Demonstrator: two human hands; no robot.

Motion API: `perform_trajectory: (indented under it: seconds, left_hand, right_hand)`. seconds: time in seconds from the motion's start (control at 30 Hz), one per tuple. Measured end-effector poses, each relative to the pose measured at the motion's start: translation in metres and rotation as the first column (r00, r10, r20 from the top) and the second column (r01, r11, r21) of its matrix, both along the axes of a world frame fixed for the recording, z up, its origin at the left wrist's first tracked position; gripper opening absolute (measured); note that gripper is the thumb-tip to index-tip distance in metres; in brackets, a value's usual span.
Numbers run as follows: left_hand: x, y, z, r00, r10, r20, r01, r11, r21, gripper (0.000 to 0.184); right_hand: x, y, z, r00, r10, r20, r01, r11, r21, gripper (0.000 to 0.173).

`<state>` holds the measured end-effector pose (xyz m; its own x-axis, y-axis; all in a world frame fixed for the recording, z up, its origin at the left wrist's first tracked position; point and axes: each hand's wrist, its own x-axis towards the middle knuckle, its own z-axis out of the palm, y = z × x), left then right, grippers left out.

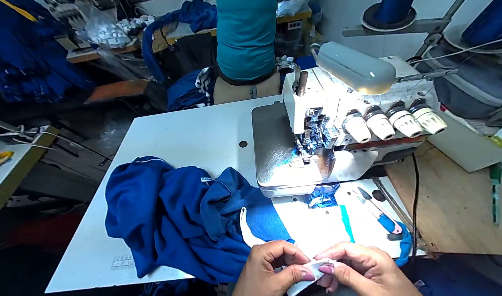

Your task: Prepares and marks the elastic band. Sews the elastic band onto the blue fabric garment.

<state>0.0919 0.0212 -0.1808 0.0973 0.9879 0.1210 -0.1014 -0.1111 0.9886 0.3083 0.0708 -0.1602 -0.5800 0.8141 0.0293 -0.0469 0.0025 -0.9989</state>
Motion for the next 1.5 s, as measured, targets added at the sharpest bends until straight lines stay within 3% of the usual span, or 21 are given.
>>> perform_trajectory:
  seconds: [0.13, 0.2, 0.3, 0.4, 0.5, 0.57, 0.6, 0.67, 0.7, 0.73, 0.77, 0.83, 0.93, 1.0, 1.1, 1.17, 1.27, 1.33, 1.43, 1.5]
  left_hand:
    - [-0.001, 0.008, 0.009, 0.981, -0.13, -0.144, 0.143, 0.986, 0.082, 0.034]
    - [0.0, 0.014, 0.02, 0.961, -0.151, -0.23, 0.181, 0.976, 0.118, 0.033]
    - [-0.001, 0.022, 0.04, 0.934, -0.169, -0.316, 0.237, 0.952, 0.191, 0.032]
    - [-0.002, 0.033, 0.064, 0.914, -0.232, -0.332, 0.325, 0.91, 0.258, 0.036]
    - [0.001, 0.04, 0.076, 0.951, -0.121, -0.285, 0.219, 0.913, 0.344, 0.024]
    - [0.007, 0.041, 0.077, 0.986, 0.008, -0.164, 0.058, 0.916, 0.397, 0.018]
    - [0.01, 0.04, 0.076, 0.991, 0.092, -0.101, -0.042, 0.91, 0.412, 0.016]
    - [0.019, 0.04, 0.069, 0.97, 0.241, 0.017, -0.228, 0.893, 0.388, 0.016]
    - [0.023, 0.04, 0.064, 0.952, 0.298, 0.07, -0.303, 0.887, 0.349, 0.015]
    - [0.027, 0.041, 0.058, 0.934, 0.336, 0.117, -0.356, 0.883, 0.306, 0.013]
    - [0.029, 0.041, 0.054, 0.916, 0.364, 0.168, -0.398, 0.879, 0.262, 0.012]
    - [0.029, 0.042, 0.046, 0.855, 0.438, 0.277, -0.491, 0.856, 0.163, 0.012]
    - [0.019, 0.046, 0.044, 0.707, 0.573, 0.414, -0.615, 0.788, -0.04, 0.016]
    - [0.008, 0.048, 0.047, 0.611, 0.669, 0.424, -0.674, 0.72, -0.165, 0.022]
    - [-0.012, 0.044, 0.045, 0.544, 0.737, 0.401, -0.718, 0.656, -0.232, 0.029]
    - [-0.024, 0.041, 0.042, 0.503, 0.775, 0.383, -0.748, 0.612, -0.257, 0.03]
    - [-0.037, 0.034, 0.038, 0.46, 0.812, 0.359, -0.774, 0.565, -0.285, 0.031]
    - [-0.042, 0.029, 0.035, 0.441, 0.814, 0.378, -0.778, 0.557, -0.292, 0.036]
    - [-0.046, 0.022, 0.032, 0.409, 0.821, 0.398, -0.77, 0.544, -0.332, 0.04]
    - [-0.046, 0.018, 0.028, 0.413, 0.807, 0.422, -0.748, 0.565, -0.348, 0.043]
  right_hand:
    - [0.002, 0.006, -0.001, 0.993, -0.095, 0.065, 0.075, 0.965, 0.253, 0.007]
    - [0.006, 0.013, 0.005, 0.988, -0.119, 0.101, 0.069, 0.913, 0.401, 0.009]
    - [0.012, 0.025, 0.028, 0.975, -0.126, 0.184, -0.013, 0.791, 0.611, 0.013]
    - [0.01, 0.031, 0.064, 0.961, -0.121, 0.25, -0.093, 0.71, 0.699, 0.015]
    - [0.003, 0.039, 0.077, 0.973, -0.153, 0.174, -0.04, 0.628, 0.777, 0.014]
    - [-0.005, 0.041, 0.071, 0.978, -0.21, 0.018, 0.136, 0.691, 0.71, 0.019]
    - [-0.01, 0.041, 0.063, 0.975, -0.215, -0.058, 0.201, 0.744, 0.637, 0.03]
    - [-0.023, 0.034, 0.044, 0.979, -0.137, -0.151, 0.193, 0.869, 0.457, 0.053]
    - [-0.031, 0.027, 0.033, 0.977, -0.107, -0.186, 0.169, 0.918, 0.358, 0.056]
    - [-0.038, 0.017, 0.022, 0.976, -0.1, -0.192, 0.15, 0.952, 0.267, 0.051]
    - [-0.045, 0.007, 0.014, 0.977, -0.13, -0.172, 0.163, 0.967, 0.195, 0.035]
    - [-0.052, -0.004, 0.003, 0.985, -0.156, -0.078, 0.167, 0.973, 0.162, 0.012]
    - [-0.037, -0.005, -0.003, 0.998, -0.023, 0.062, 0.015, 0.991, 0.136, 0.02]
    - [-0.02, -0.001, -0.008, 0.985, 0.055, 0.164, -0.076, 0.989, 0.125, 0.022]
    - [0.005, 0.002, -0.02, 0.951, 0.117, 0.287, -0.172, 0.969, 0.176, 0.023]
    - [0.019, 0.003, -0.024, 0.941, 0.086, 0.326, -0.15, 0.973, 0.177, 0.023]
    - [0.029, 0.002, -0.023, 0.974, -0.017, 0.228, -0.004, 0.996, 0.09, 0.018]
    - [0.027, -0.003, -0.019, 0.989, -0.129, 0.077, 0.136, 0.987, -0.083, 0.007]
    - [0.022, -0.007, -0.02, 0.951, -0.3, -0.077, 0.274, 0.931, -0.241, 0.019]
    - [0.02, -0.008, -0.024, 0.941, -0.334, -0.061, 0.315, 0.926, -0.21, 0.017]
